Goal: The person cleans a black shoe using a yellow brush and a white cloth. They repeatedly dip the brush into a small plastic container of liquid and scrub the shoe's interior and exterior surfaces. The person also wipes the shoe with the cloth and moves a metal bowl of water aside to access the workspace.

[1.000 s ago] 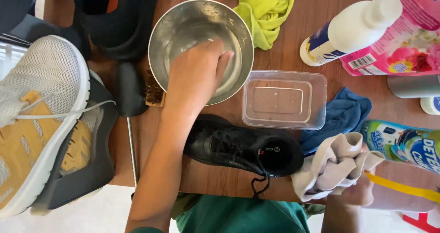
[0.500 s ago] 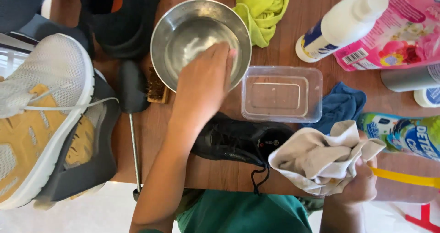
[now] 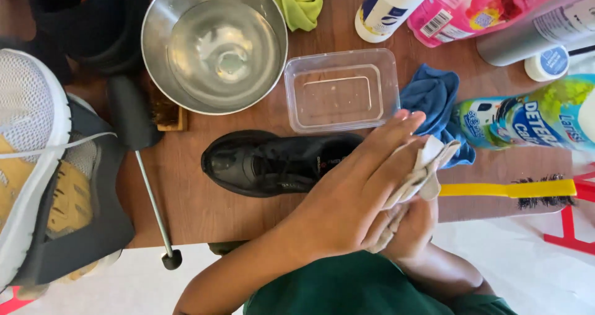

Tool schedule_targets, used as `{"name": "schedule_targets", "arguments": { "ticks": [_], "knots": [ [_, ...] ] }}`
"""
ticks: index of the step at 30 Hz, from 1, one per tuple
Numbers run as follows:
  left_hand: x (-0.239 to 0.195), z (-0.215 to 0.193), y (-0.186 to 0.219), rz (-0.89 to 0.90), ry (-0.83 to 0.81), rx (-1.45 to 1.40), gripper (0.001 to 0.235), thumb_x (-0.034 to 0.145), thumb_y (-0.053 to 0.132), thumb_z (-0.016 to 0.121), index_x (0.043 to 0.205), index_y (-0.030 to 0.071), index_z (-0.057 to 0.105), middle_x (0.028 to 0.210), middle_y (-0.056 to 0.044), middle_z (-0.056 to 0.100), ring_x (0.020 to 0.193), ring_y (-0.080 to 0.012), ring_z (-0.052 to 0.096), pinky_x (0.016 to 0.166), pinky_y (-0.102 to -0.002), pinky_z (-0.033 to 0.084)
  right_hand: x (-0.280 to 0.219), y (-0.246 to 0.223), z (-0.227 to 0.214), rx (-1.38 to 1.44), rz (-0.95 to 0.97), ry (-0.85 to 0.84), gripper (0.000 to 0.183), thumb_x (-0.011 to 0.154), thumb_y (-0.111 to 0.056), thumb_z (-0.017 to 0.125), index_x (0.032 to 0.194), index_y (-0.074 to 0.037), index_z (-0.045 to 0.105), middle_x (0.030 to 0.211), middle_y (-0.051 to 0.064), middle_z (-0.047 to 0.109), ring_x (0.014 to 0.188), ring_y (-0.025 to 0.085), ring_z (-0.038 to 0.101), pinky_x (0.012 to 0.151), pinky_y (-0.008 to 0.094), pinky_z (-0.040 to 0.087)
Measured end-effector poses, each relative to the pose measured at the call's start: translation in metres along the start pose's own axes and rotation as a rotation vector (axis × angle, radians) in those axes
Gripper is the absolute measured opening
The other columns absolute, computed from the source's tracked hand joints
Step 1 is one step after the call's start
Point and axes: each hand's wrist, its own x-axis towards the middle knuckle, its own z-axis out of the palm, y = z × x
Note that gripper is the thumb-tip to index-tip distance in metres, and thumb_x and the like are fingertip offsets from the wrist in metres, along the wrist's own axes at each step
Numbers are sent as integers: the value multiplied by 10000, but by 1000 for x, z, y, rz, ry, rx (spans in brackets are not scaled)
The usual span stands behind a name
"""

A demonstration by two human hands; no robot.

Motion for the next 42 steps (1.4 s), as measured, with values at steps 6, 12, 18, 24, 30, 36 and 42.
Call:
{"name": "schedule_targets", "arguments": {
  "ticks": [6,12,18,24,30,36,42],
  "knots": [
    [-16,15,4,72,374,67,348,1146,264,304,1293,53,539,1394,-144,587,1246,-345,676,1204,-529,510,-1,-9,33,73,99,-58,366,1044,-473,452,1031,-126,565,984,46,507,897,152,494,840,299,408],
    [-9,10,11,178,599,83,475,1078,361,447,666,194,613,641,36,511,550,-169,431,708,-374,294,-10,-11,35,-81,126,-110,441,1059,-511,465,1081,-79,549,956,73,514,882,139,512,844,284,409],
    [-12,19,16,142,584,262,473,1129,269,238,794,64,500,745,-84,559,667,-245,433,732,-419,307,-28,-20,14,-830,-152,-200,602,1041,-507,371,1301,2,560,1241,126,622,1147,192,592,1014,353,486],
    [-31,19,6,26,522,5,540,1093,491,496,1474,144,333,1610,-220,417,1502,-348,511,1309,-498,372,-16,-27,-55,-664,-81,-41,252,982,-371,542,1031,-124,528,813,-38,552,669,35,460,585,203,341],
    [-50,-8,-1,-110,515,-1240,1025,882,790,248,1629,91,191,1697,-308,273,1584,-399,333,1305,-553,346,11,-76,-129,-1182,-678,-158,300,1199,-265,363,1145,-38,551,984,156,498,873,237,456,773,388,334],
    [-67,-7,-14,-108,449,-1377,950,947,731,194,1632,72,215,1688,-322,273,1592,-443,315,1332,-569,311,9,-80,-64,-1567,-519,-199,318,1221,-61,437,1185,150,672,1151,280,619,1122,406,600,979,505,456],
    [-79,-8,-19,-255,556,-1231,681,989,610,247,557,125,452,500,29,224,482,-143,298,490,-283,388,-6,-62,-42,-1572,-715,-104,452,1259,-208,356,1229,134,650,1167,253,583,1175,399,548,1033,513,427]
  ]
}}
